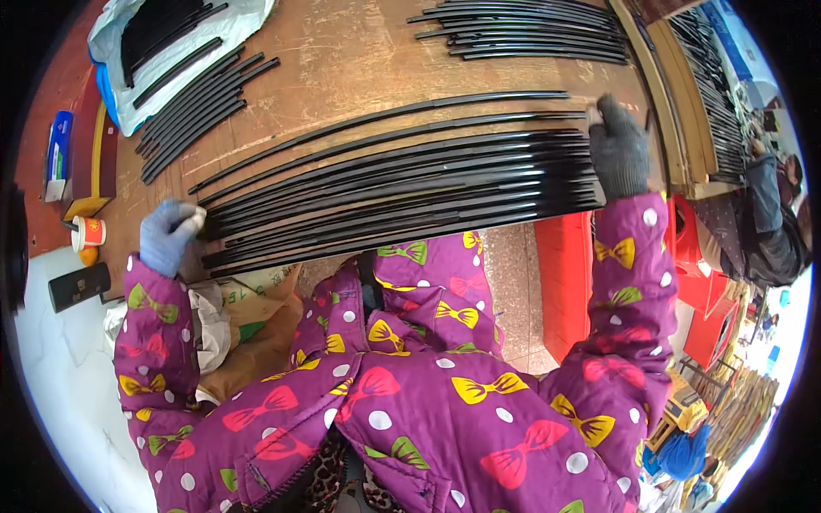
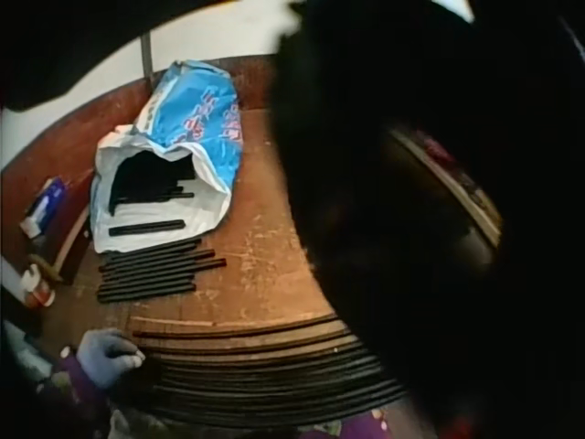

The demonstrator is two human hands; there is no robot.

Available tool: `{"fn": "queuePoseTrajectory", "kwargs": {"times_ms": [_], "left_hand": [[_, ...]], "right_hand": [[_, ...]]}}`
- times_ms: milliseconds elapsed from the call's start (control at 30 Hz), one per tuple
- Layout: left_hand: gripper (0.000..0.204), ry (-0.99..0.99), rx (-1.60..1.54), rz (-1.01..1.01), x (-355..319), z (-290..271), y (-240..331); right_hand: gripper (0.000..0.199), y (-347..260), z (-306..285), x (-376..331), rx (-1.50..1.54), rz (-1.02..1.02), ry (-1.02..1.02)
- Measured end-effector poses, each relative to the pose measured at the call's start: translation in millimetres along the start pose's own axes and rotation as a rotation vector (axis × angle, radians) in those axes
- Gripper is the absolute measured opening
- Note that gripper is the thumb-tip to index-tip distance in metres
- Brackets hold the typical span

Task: The person lays out black rods onto the table and then connects pairs of rod segments together end-to-end to assemble longer rods, placing them into a stack on the workbench.

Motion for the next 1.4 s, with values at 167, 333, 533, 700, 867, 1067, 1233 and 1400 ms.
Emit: {"fn": "queuePoseTrajectory", "kwargs": {"times_ms": [167,333,533,700,867,1067,1233,1400], "left_hand": [[0.017,0.272,0.443,0.317,49,-9,27],[0.035,0.321,0.746,0.205,91,-13,15],[0.035,0.308,0.85,0.25,98,-15,9],[0.028,0.344,0.799,0.413,91,-7,8],[0.024,0.284,0.822,0.368,83,-3,5],[0.021,0.319,0.345,0.408,41,9,40],[0.019,0.133,-0.054,0.323,12,23,56],[0.019,-0.066,-0.186,0.097,2,26,65]], "right_hand": [[0.035,-18,18,61,-0.164,-0.262,-0.004],[0.036,-33,26,79,-0.33,-0.341,-0.065],[0.036,-68,11,70,-0.605,-0.49,-0.126],[0.043,-78,13,65,-0.687,-0.52,-0.254],[0.047,-103,3,46,-0.463,-0.641,-0.201],[0.025,-142,-19,-17,0.257,-0.798,0.179],[0.018,-171,-28,-33,0.485,-0.688,-0.018],[0.02,-168,-28,-41,0.525,-0.689,-0.057]]}}
Point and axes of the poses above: each hand's wrist, its own x-axis towards the middle knuckle, its own z-axis out of the palm, y = z × x, the point moved 3 cm from there along x, towards the middle knuckle, and after that the axes turned 5 degrees about -z, right-handed, at the moved point
